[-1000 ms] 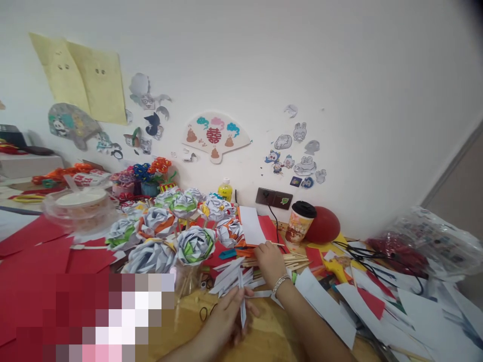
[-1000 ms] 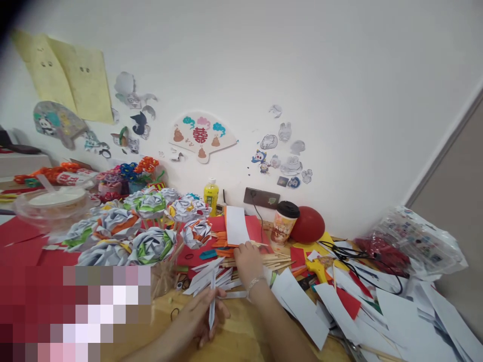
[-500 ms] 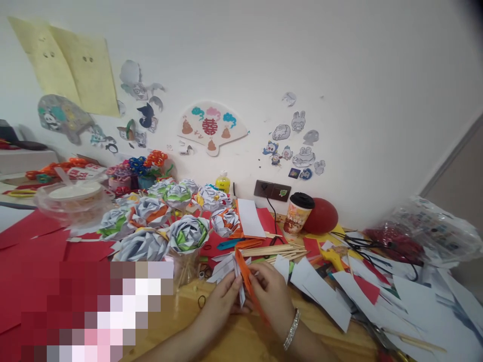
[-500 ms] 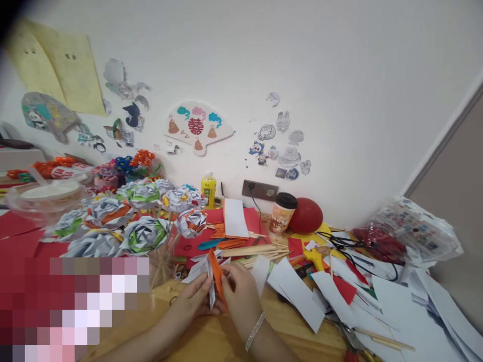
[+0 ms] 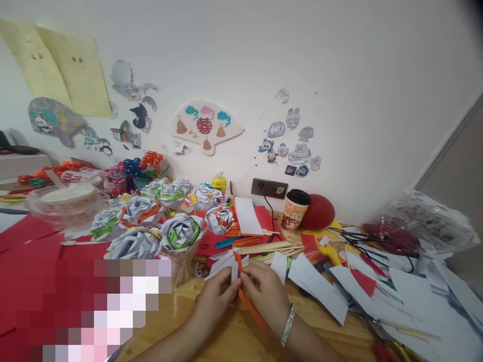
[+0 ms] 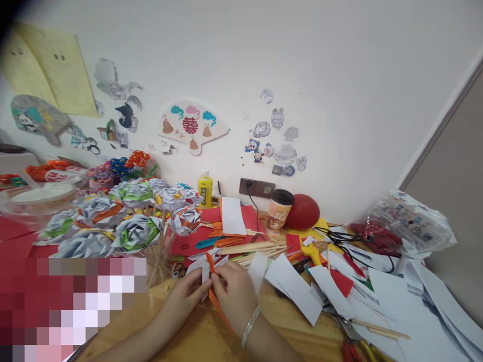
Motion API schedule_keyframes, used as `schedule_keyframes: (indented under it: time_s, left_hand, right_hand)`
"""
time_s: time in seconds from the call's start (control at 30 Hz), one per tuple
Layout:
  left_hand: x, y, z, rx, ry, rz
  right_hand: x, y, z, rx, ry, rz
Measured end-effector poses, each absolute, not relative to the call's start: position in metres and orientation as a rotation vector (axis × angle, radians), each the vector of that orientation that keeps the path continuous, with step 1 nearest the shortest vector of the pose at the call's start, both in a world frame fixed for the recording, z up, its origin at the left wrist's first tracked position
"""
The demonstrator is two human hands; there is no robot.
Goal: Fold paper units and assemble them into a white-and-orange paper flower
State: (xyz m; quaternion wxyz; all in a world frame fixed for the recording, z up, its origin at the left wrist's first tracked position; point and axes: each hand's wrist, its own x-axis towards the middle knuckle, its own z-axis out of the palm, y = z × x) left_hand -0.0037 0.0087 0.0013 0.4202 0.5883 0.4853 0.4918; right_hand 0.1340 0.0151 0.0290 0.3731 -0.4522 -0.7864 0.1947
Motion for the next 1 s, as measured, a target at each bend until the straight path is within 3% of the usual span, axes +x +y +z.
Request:
schedule_keyframes:
  time_s: [0.5, 1.0]
  left_hand:
    - [-0.001, 0.0, 0.016, 1.524, 1.116, 1.216]
    - [0.002, -0.003, 0.008, 1.323, 1.011, 1.159]
  right_hand:
    - [0.132, 0.016, 0.03, -1.111, -1.722, 0.724]
    - [0.132, 0.003, 0.042, -0.965, -1.936, 0.421]
